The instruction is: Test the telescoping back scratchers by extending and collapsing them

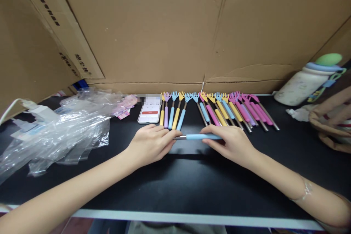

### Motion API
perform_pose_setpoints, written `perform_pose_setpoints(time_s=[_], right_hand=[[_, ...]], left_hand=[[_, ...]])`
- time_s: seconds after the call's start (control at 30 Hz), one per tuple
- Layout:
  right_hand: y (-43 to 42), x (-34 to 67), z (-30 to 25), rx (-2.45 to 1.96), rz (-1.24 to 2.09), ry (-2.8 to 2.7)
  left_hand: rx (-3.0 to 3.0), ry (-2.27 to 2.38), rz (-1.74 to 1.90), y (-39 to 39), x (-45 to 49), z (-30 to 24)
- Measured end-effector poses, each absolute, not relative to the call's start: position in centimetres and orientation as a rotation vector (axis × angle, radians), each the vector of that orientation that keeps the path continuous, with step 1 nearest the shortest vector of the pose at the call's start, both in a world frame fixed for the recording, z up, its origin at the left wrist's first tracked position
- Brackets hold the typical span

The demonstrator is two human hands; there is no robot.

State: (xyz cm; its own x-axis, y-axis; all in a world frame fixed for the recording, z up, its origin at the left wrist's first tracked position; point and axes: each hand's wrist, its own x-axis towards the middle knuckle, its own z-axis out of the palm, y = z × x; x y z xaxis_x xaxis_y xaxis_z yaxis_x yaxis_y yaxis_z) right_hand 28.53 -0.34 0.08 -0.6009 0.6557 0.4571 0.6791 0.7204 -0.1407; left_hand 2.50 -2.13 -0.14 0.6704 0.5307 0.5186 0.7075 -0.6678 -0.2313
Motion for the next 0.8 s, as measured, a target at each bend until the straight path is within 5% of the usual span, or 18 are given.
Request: perform_pose_setpoints(time_s=[0.4,0.8], right_hand=[[-0.41,28.45,-0.21,-0.964,-0.082,-2.453],[-1.23,27.62,0.2,-1.12,0.332,-2.405]], left_hand=[[-2.452,-0.948,-0.561,-1.94,2.44,-0.15],[-2.524,-1.019,-0.509,-2.22,2.25,-0.55]])
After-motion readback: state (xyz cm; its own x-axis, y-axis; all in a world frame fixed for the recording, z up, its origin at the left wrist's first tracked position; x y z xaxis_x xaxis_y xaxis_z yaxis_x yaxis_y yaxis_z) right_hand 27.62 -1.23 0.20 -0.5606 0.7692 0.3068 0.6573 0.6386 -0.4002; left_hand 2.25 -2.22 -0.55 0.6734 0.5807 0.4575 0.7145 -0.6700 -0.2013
